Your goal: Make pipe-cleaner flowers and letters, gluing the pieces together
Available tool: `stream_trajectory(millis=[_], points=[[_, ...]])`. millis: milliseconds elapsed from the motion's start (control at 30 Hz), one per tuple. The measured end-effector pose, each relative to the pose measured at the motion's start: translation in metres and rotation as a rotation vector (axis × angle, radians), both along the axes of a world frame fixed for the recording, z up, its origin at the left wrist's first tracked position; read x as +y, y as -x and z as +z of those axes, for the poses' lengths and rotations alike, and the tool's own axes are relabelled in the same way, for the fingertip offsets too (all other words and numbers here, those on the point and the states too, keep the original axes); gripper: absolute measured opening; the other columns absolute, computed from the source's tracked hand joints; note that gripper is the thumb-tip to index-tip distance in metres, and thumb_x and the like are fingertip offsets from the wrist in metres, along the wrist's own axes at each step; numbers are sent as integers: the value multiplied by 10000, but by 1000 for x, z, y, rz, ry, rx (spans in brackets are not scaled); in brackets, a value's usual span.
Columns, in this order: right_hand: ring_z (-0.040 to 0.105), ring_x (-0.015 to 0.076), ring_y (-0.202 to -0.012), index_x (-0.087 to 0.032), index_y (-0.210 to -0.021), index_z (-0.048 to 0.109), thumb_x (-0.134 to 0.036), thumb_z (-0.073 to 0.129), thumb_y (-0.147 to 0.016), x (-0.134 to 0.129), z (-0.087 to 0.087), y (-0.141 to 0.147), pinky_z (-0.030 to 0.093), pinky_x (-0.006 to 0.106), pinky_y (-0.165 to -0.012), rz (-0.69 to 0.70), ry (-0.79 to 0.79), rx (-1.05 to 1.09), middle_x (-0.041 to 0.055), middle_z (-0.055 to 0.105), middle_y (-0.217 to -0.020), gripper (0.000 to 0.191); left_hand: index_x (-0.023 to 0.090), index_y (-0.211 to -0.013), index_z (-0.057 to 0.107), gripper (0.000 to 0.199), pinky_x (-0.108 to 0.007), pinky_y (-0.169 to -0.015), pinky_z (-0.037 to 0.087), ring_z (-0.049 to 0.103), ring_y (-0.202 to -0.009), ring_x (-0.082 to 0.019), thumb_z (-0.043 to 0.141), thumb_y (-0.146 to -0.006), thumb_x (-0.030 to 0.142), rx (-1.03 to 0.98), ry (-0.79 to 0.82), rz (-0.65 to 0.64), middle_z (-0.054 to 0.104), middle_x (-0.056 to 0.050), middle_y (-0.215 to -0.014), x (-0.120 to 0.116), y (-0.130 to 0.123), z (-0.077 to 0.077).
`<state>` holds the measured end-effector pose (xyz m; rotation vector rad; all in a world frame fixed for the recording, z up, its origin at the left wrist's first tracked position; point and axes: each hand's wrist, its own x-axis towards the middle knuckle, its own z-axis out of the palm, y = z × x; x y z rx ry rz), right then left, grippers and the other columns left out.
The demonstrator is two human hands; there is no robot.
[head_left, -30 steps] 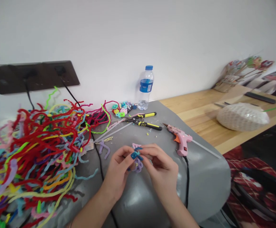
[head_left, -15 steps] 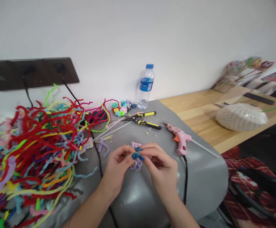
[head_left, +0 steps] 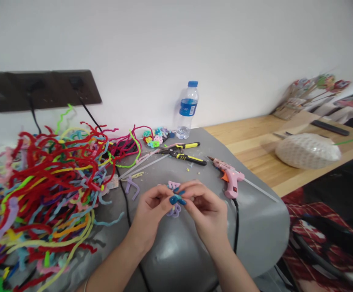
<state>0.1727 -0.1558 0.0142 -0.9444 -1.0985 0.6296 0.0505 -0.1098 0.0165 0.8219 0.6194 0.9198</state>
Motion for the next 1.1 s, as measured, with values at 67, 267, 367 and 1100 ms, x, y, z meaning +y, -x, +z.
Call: stream_trajectory(millis=[67,267,367,1100], points=[[661,165,-827,-235,-838,742,-166,701,-872,0,1,-3,523,246,-668,25,-1,-25,43,713,-859,87,170,-626,715,266,-165,-538,357,394,-547,-57,875,-657,380,7,0,-6,509,48,-587,0,0,1],[649,163,-814,-236,-835,739,-143,688,-877,-1,2,-6,502,255,-672,17,-8,-74,36,707,-850,115,174,-633,729,248,-165,-542,353,402,-568,-61,881,-650,369,7,-9,-19,540,35,-618,0,2,1],[644,161,-807,-235,-836,734,-131,679,-879,-3,3,-5,497,254,-666,12,-8,-95,34,702,-848,125,175,-641,736,234,-163,-546,351,415,-584,-64,869,-671,365,16,-19,-22,549,28,-631,1,2,0],[650,184,-803,-208,-802,716,-216,712,-868,-3,9,-8,537,283,-678,77,47,-30,66,686,-844,67,181,-717,675,254,-192,-575,359,429,-625,-92,868,-674,340,16,-99,-24,478,34,-659,3,3,-2]])
